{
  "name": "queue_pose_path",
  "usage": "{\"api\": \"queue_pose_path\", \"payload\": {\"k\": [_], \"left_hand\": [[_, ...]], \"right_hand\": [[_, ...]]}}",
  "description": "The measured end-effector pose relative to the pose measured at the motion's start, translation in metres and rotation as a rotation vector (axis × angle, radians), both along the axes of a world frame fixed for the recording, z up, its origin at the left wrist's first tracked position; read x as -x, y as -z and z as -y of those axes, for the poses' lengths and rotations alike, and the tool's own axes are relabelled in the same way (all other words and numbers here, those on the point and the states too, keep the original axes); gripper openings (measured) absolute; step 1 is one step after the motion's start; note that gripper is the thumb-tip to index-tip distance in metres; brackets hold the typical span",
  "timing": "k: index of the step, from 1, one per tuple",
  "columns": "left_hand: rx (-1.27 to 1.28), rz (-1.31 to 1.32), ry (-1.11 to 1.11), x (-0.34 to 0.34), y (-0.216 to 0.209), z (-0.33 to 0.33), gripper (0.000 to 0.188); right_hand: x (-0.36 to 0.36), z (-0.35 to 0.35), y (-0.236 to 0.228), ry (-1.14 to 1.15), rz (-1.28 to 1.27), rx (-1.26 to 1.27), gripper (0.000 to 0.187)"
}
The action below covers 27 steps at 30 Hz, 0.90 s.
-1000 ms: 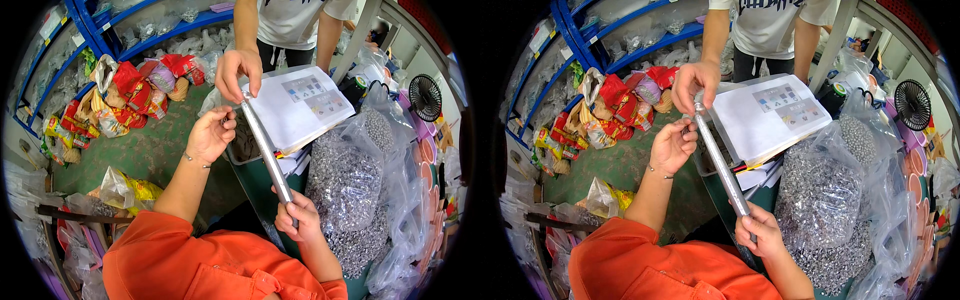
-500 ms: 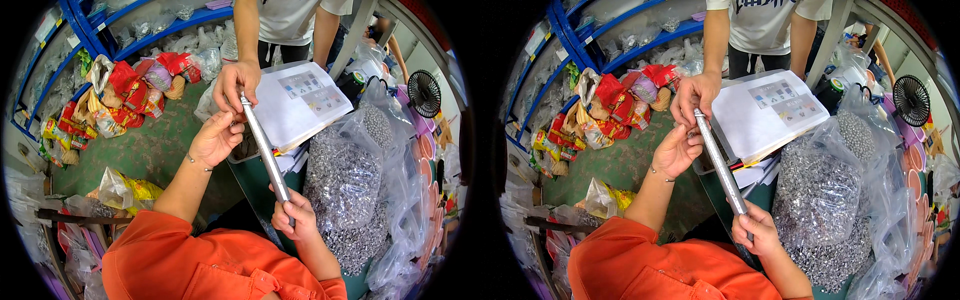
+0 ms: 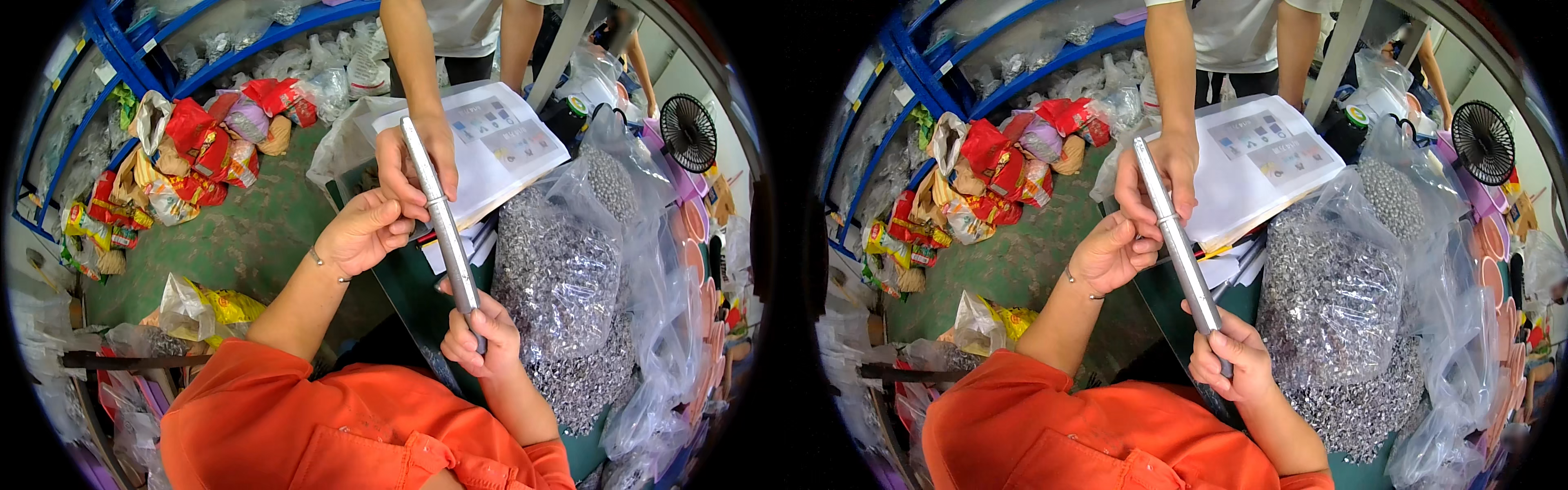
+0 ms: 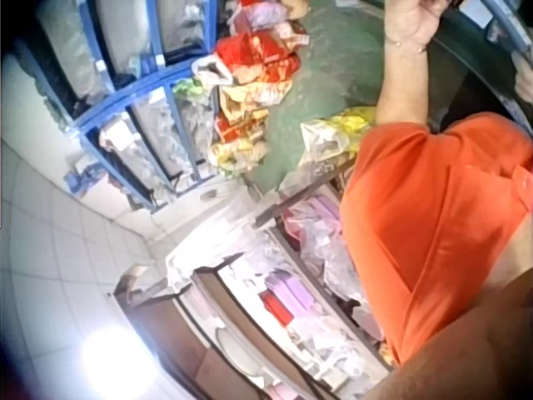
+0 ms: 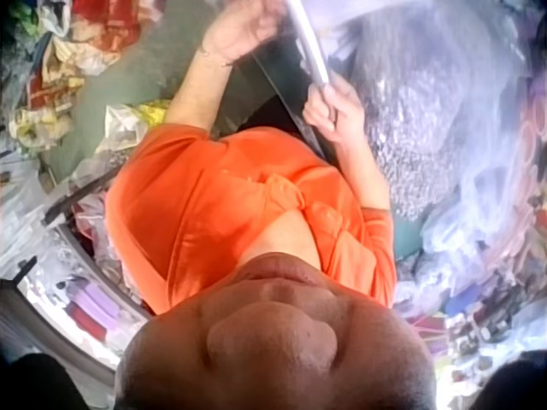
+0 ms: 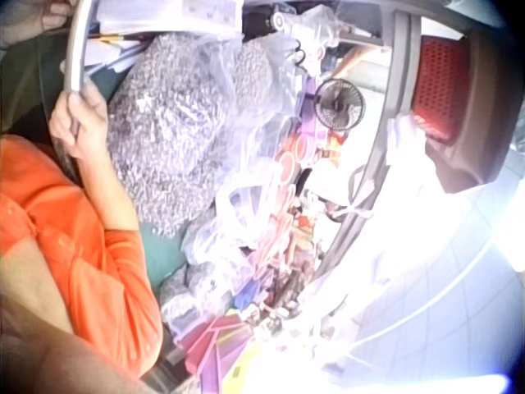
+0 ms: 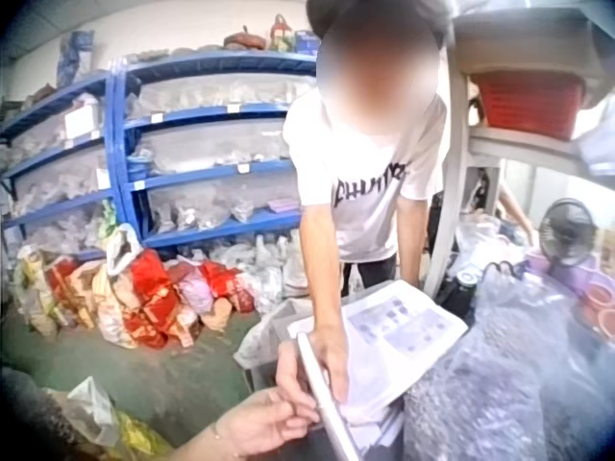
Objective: The person uses a sizing tool to measure metal rings, then picks up multiple small metal parts from a bin and places them into a plastic bag before handing the bag to another person and placing it on a shelf.
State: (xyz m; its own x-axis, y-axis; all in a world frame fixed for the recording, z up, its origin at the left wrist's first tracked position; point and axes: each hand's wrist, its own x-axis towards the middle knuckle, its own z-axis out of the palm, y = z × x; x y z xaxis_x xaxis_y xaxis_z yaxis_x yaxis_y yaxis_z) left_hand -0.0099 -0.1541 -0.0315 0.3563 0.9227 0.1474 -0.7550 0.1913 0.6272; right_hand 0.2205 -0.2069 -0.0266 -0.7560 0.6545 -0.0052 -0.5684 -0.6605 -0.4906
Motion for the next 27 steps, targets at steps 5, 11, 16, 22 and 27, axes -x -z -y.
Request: {"api": "queue_pose_path", "payload": {"k": [5, 11, 16, 22, 27], "left_hand": [[0.012, -0.031, 0.026, -0.0074, -0.0042, 0.0029, 0.033], [0.043, -0.013, 0.012, -0.0079, -0.0051, 0.0028, 0.036], [0.076, -0.034, -0.007, -0.0063, -0.0030, 0.0026, 0.034], [0.058, -0.023, -0.005, -0.0068, 0.0002, 0.0013, 0.031], [0.070, -0.017, -0.010, -0.0049, -0.0003, 0.0044, 0.031]], "right_hand": [[-0.0054, 0.0039, 0.0020, 0.026, 0.056, -0.039, 0.044], [-0.0059, 0.0034, 0.0024, 0.054, 0.095, -0.029, 0.044], [-0.0039, 0.0019, 0.0033, 0.049, 0.105, -0.013, 0.044], [-0.0019, 0.0020, 0.0037, 0.071, 0.124, -0.033, 0.044], [0.0006, 0.0020, 0.0047, 0.068, 0.129, -0.033, 0.044]]}}
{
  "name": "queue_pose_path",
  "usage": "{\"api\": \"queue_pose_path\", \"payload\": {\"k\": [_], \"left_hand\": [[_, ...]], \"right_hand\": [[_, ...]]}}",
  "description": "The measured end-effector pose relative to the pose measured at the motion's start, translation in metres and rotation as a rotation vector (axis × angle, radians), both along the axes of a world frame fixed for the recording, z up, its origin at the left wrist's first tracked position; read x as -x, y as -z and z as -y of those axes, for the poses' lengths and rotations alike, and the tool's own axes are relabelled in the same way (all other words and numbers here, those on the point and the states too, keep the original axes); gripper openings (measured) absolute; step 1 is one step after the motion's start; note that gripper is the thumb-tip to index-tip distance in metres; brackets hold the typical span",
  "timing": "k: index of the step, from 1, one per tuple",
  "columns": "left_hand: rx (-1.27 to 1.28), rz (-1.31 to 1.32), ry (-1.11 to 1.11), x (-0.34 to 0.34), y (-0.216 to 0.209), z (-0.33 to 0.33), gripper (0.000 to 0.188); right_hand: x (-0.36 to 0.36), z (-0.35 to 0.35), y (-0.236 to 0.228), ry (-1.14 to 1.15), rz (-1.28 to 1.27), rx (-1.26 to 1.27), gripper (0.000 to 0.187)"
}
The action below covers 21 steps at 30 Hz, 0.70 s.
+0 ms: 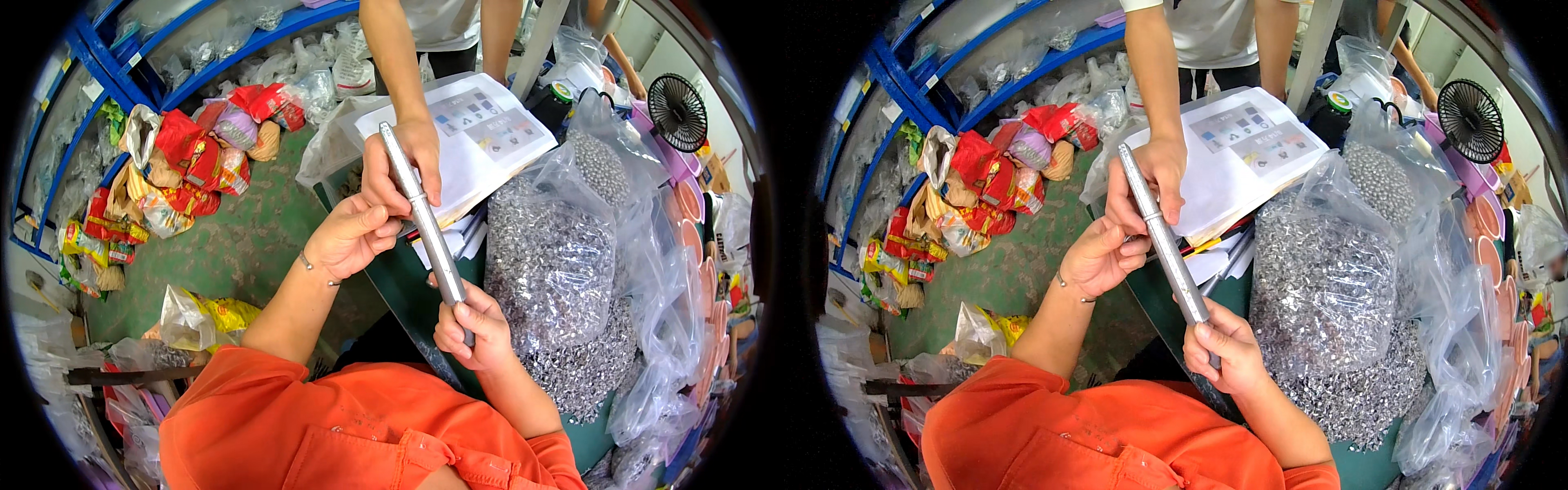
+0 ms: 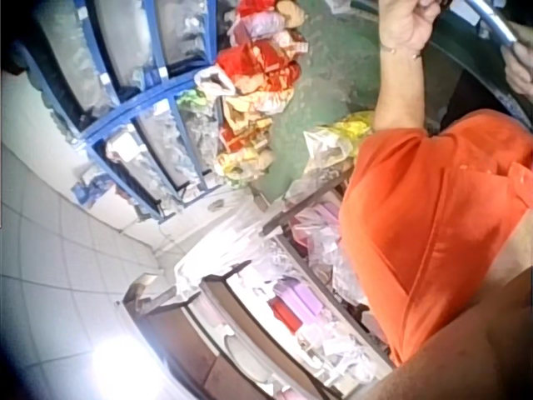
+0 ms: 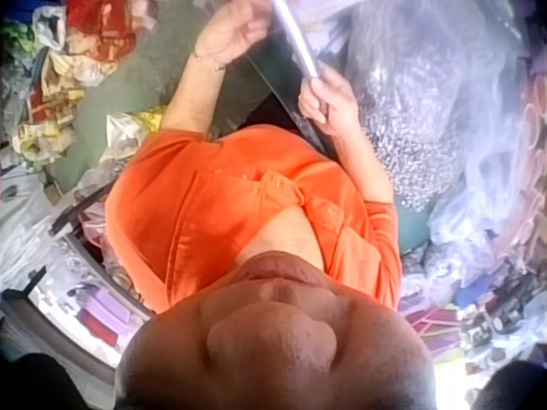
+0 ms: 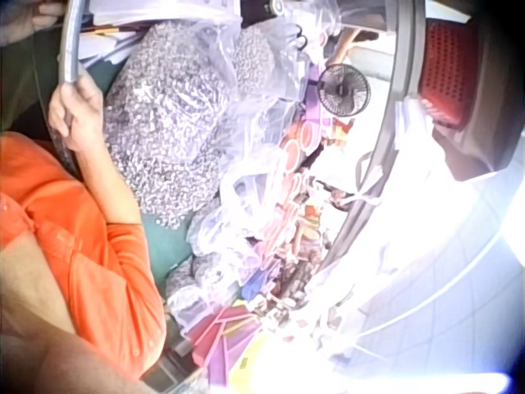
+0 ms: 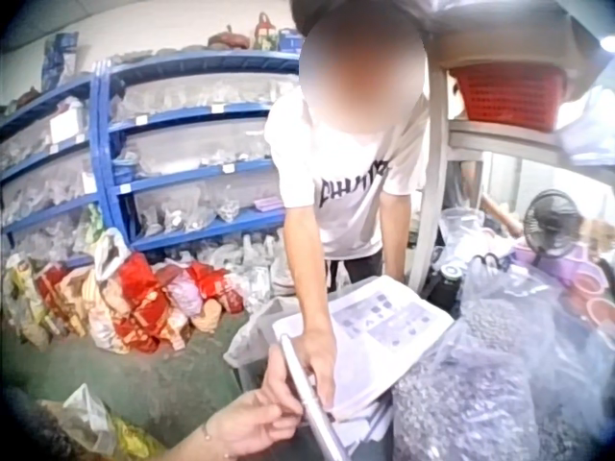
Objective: The person uses a sizing tool to measure metal rings, then picks up multiple small metal parts from a bin and places them into a plastic bag before handing the bag to another person and placing it on a shelf.
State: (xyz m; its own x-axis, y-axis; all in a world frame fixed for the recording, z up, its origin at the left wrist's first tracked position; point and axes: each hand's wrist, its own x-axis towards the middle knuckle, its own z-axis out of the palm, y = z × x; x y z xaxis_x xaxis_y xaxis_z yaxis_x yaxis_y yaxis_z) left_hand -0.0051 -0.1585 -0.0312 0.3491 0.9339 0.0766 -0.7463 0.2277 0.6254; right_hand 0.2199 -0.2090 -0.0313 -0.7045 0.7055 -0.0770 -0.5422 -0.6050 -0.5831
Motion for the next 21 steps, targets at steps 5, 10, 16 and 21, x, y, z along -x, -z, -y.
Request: {"api": "queue_pose_path", "payload": {"k": [5, 10, 16, 21], "left_hand": [[0.023, -0.012, -0.002, -0.001, 0.001, -0.001, 0.030], [0.088, 0.024, 0.058, -0.003, 0.001, -0.001, 0.030], [0.087, 0.093, 0.087, -0.018, 0.005, 0.001, 0.026], [0.066, 0.169, 0.042, -0.027, 0.010, 0.001, 0.028]], "right_hand": [[0.000, -0.001, 0.000, -0.005, -0.013, 0.023, 0.044], [0.001, -0.002, 0.003, -0.009, -0.022, 0.031, 0.044], [0.005, 0.001, 0.006, -0.036, -0.043, 0.083, 0.045], [0.002, 0.001, 0.007, -0.074, -0.139, 0.160, 0.045]]}}
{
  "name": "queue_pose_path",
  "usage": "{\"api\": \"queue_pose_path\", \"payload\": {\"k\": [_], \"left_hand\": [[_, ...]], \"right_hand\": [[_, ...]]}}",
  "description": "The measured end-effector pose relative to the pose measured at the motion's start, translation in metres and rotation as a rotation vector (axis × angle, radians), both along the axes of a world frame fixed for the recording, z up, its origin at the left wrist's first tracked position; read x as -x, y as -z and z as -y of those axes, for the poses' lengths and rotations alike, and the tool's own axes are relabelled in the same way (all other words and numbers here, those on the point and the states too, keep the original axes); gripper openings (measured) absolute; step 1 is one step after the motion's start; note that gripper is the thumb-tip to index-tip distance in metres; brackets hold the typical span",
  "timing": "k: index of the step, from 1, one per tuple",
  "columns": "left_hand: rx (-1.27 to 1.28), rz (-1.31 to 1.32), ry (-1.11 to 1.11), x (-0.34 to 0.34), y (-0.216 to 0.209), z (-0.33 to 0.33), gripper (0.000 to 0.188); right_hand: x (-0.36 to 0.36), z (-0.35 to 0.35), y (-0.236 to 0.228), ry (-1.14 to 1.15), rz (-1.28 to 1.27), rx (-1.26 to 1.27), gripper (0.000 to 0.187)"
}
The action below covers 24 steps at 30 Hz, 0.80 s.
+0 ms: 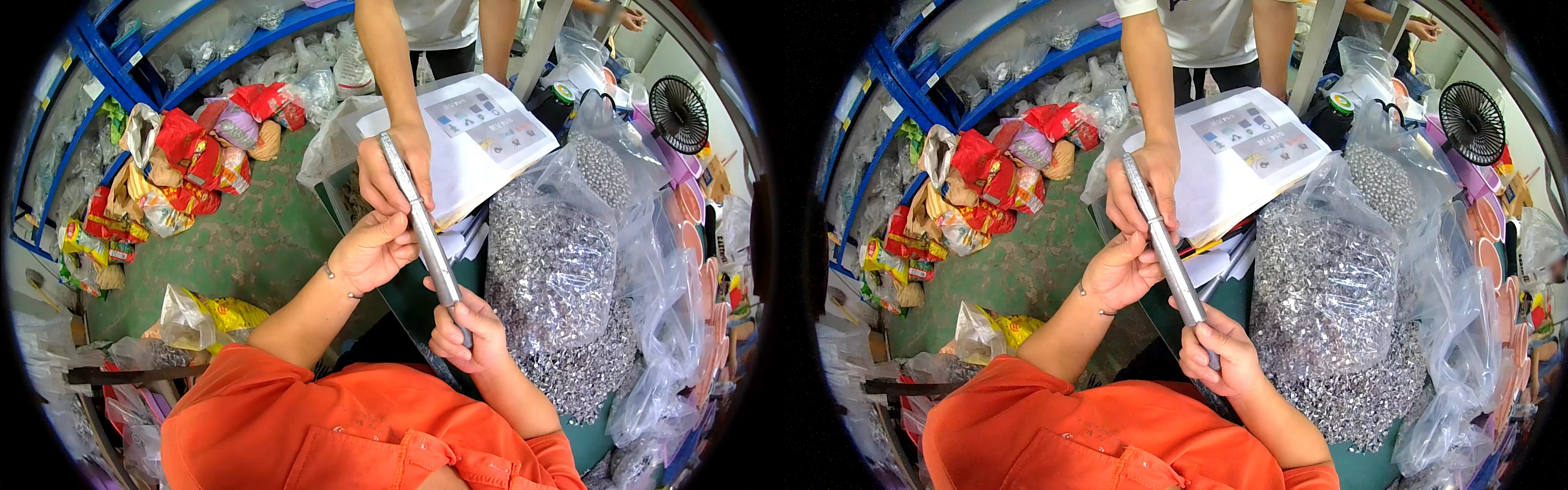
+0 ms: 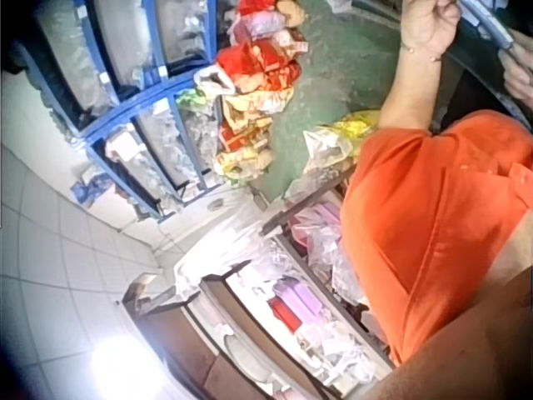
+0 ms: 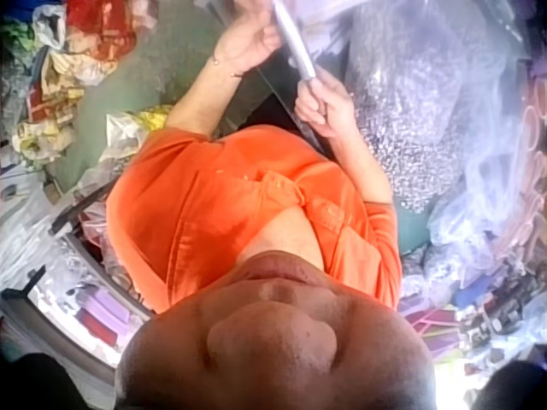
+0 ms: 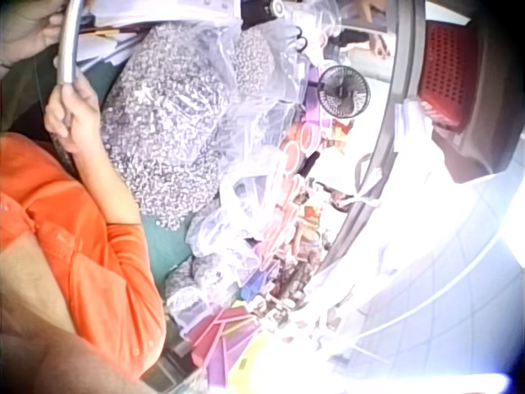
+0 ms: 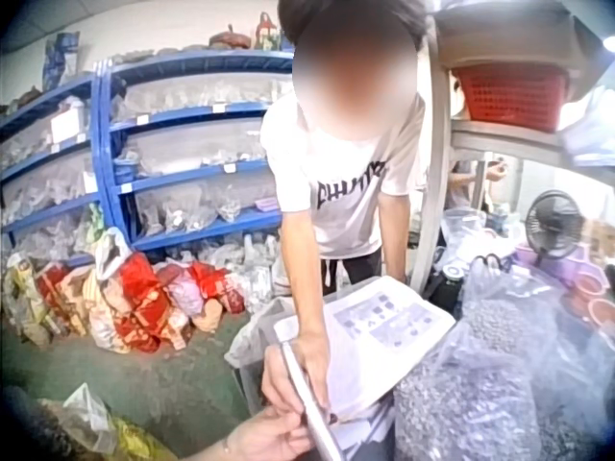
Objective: The person uses a sizing tool to measure metal rings, then picks up multiple small metal parts from a bin and places them into a plastic bag before handing the bag to another person and placing it on a shelf.
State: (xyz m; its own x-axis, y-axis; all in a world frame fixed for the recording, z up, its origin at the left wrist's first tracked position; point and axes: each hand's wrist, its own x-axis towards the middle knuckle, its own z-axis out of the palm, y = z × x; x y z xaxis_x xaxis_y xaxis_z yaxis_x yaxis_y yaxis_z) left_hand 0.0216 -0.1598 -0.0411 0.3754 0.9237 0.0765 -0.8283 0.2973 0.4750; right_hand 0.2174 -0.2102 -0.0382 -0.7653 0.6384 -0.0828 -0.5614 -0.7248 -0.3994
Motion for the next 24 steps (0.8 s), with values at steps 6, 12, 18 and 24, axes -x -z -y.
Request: {"api": "queue_pose_path", "payload": {"k": [6, 12, 18, 24], "left_hand": [[-0.005, 0.007, -0.050, -0.004, 0.003, 0.002, 0.034], [0.015, 0.007, -0.085, -0.002, 0.001, 0.001, 0.035], [0.018, 0.047, -0.086, -0.002, -0.004, 0.000, 0.043], [0.011, 0.056, -0.104, -0.003, -0.004, 0.000, 0.043]], "right_hand": [[0.000, 0.003, 0.003, -0.009, 0.008, -0.010, 0.045], [-0.002, 0.009, 0.009, 0.005, 0.092, -0.088, 0.044], [-0.003, 0.009, 0.007, 0.003, 0.080, -0.075, 0.043], [-0.003, 0.010, 0.007, 0.007, 0.075, -0.091, 0.043]]}}
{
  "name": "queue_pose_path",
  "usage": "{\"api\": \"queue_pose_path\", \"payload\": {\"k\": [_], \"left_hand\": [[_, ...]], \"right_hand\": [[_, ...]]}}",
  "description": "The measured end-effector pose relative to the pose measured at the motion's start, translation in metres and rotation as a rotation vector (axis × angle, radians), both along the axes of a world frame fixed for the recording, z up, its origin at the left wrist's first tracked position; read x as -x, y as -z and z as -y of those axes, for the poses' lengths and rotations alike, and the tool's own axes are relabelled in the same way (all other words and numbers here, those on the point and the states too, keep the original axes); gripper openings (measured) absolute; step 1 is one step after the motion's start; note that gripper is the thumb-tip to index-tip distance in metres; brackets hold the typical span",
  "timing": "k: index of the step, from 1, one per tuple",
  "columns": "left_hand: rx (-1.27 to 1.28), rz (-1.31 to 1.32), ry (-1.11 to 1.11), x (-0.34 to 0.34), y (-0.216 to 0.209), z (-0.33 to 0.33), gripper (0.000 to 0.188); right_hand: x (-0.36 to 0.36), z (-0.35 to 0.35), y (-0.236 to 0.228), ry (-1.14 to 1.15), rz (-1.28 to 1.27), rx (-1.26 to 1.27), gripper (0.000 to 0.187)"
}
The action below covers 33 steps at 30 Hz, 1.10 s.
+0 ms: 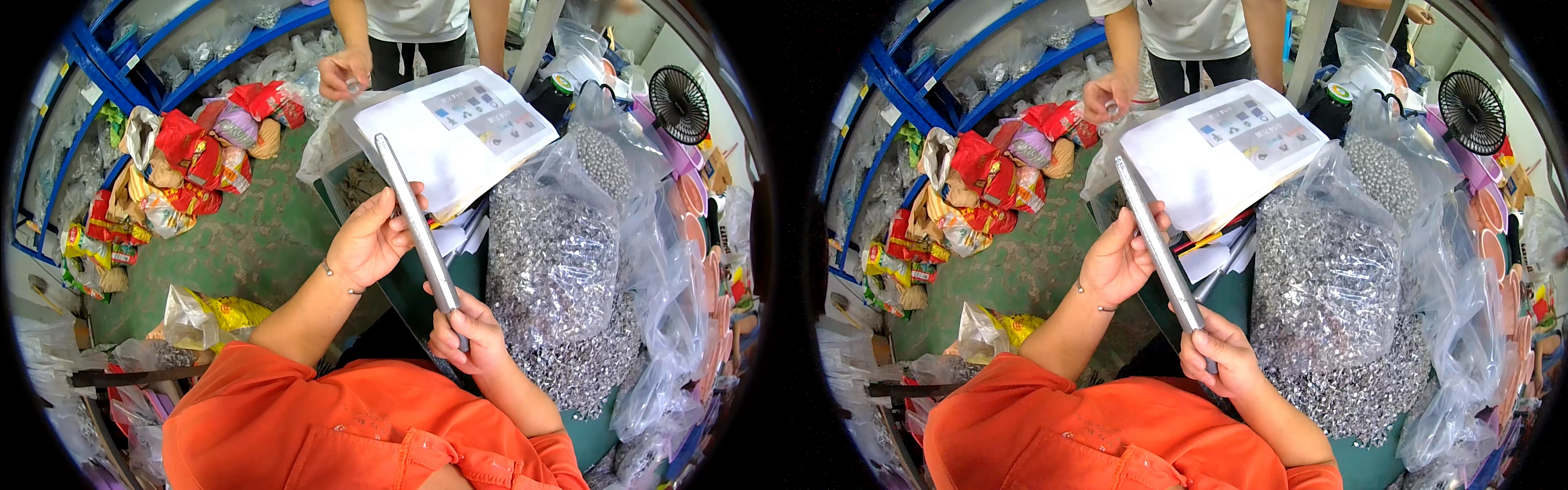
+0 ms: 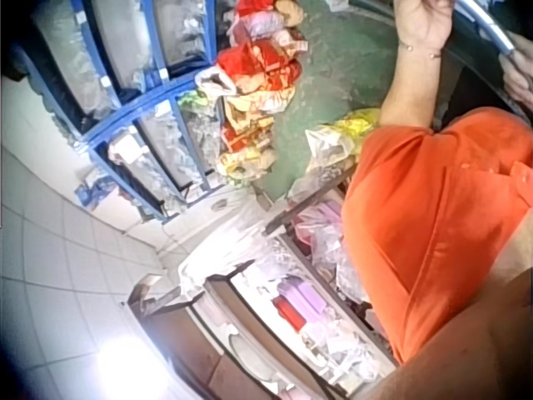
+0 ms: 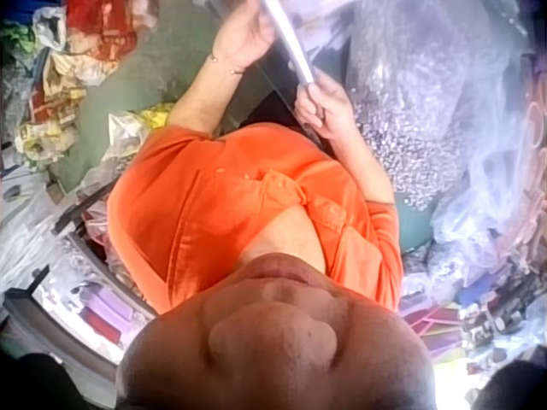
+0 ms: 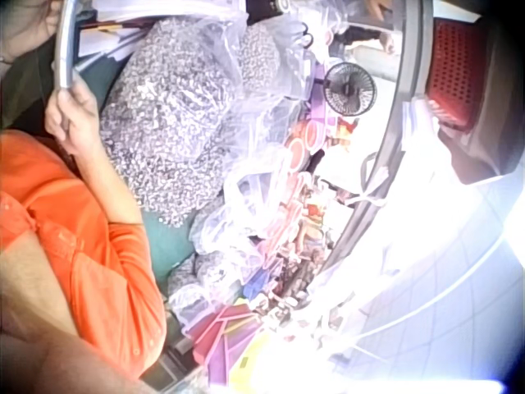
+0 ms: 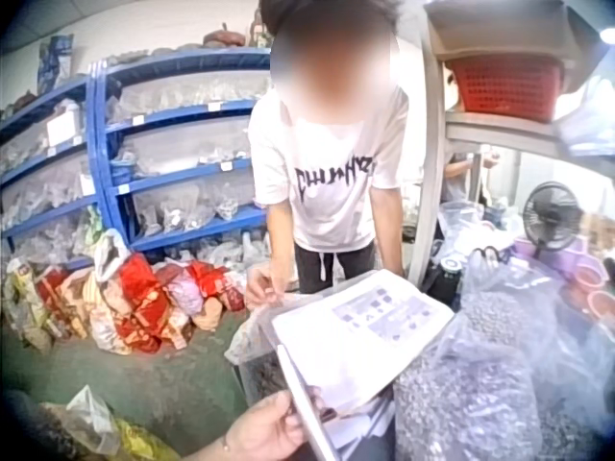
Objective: The person uses a sizing tool to measure metal rings, then picks up multiple small metal parts from a bin and places them into a plastic bag before handing the bag to another person and placing it on a shelf.
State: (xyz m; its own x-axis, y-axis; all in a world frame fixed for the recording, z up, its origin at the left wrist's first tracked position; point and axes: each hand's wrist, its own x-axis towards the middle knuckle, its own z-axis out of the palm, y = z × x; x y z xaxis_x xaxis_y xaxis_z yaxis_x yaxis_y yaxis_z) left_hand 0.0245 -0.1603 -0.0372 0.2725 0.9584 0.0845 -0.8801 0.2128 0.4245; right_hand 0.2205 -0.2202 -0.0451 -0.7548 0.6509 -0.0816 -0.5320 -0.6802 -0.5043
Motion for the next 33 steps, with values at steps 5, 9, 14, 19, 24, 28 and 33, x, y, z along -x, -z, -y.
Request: {"api": "queue_pose_path", "payload": {"k": [5, 9, 14, 19, 24, 28, 33], "left_hand": [[-0.046, -0.108, -0.047, 0.001, -0.004, 0.000, 0.031], [-0.074, -0.158, -0.078, 0.001, -0.005, 0.000, 0.030], [-0.066, -0.206, -0.115, 0.002, -0.006, 0.001, 0.030], [-0.004, -0.243, -0.154, -0.002, -0.011, 0.004, 0.029], [-0.026, -0.360, -0.144, -0.004, -0.011, 0.006, 0.026], [-0.028, -0.433, -0.062, -0.010, -0.010, 0.010, 0.024], [-0.056, -0.426, -0.074, -0.014, -0.008, 0.010, 0.024]], "right_hand": [[0.000, 0.000, -0.001, 0.013, 0.018, -0.022, 0.044], [0.001, 0.001, -0.001, 0.039, 0.069, -0.079, 0.045], [0.003, 0.000, -0.004, 0.055, 0.029, 0.023, 0.049], [0.003, 0.001, -0.003, 0.081, 0.202, -0.119, 0.051], [0.004, -0.002, -0.003, 0.171, 0.275, -0.255, 0.051], [0.005, -0.004, -0.004, 0.200, 0.260, -0.278, 0.051], [0.005, -0.005, -0.004, 0.105, 0.366, -0.355, 0.049]]}}
